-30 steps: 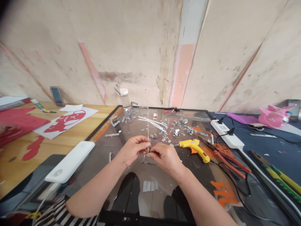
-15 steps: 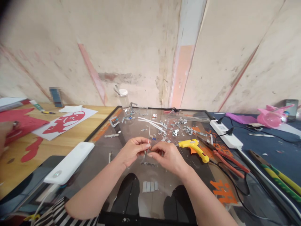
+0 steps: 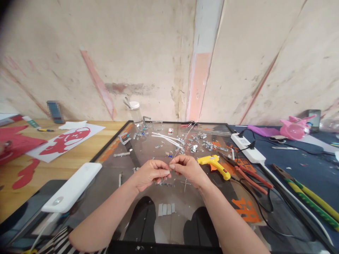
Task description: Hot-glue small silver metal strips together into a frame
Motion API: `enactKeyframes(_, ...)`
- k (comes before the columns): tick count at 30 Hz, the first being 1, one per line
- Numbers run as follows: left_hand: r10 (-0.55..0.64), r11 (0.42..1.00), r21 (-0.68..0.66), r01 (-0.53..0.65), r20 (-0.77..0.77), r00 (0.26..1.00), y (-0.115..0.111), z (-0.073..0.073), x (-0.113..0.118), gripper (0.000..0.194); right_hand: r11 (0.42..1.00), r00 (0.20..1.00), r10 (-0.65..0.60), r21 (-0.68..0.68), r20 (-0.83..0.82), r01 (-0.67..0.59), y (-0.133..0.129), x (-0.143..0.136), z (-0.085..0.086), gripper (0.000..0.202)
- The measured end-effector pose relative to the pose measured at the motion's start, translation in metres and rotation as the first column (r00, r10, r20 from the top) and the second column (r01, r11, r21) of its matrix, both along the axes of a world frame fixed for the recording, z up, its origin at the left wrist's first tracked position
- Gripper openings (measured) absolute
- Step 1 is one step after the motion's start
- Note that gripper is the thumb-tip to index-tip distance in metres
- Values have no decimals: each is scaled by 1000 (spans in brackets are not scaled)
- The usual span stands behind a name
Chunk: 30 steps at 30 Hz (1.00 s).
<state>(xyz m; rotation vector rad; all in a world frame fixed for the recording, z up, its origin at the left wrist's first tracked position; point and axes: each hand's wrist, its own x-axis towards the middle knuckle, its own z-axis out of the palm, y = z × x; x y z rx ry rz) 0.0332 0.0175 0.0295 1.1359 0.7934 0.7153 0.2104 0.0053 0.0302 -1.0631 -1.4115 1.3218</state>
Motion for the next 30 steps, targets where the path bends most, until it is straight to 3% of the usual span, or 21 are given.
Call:
enactKeyframes(12, 43, 997, 59, -41, -37, 998, 3, -7, 0, 27, 986, 987, -105, 140, 121, 87, -1, -9, -1, 18)
enactKeyframes(17, 86, 996, 39, -85, -29, 996, 4, -3, -1, 27, 982, 969, -143, 147, 203, 114, 2, 16, 11, 25)
enactKeyframes(19, 110, 993, 34, -109, -35, 993, 6, -3, -2, 27, 941, 849, -327, 228, 415, 251, 4, 39, 19, 33)
enactKeyframes(23, 148, 986, 83, -142, -58, 987, 9, -5, -4, 25, 859, 663, -510, 285, 549, 425, 4, 96, 34, 34)
enactKeyframes(27, 157, 982, 118, -148, -73, 985, 11, -9, -4, 24, 779, 405, -580, 337, 706, 529, -10, 154, 37, 27)
enactKeyframes(30, 140, 984, 124, -129, -86, 986, 11, -9, -2, 24, 769, 244, -538, 350, 807, 535, -26, 187, 24, 23)
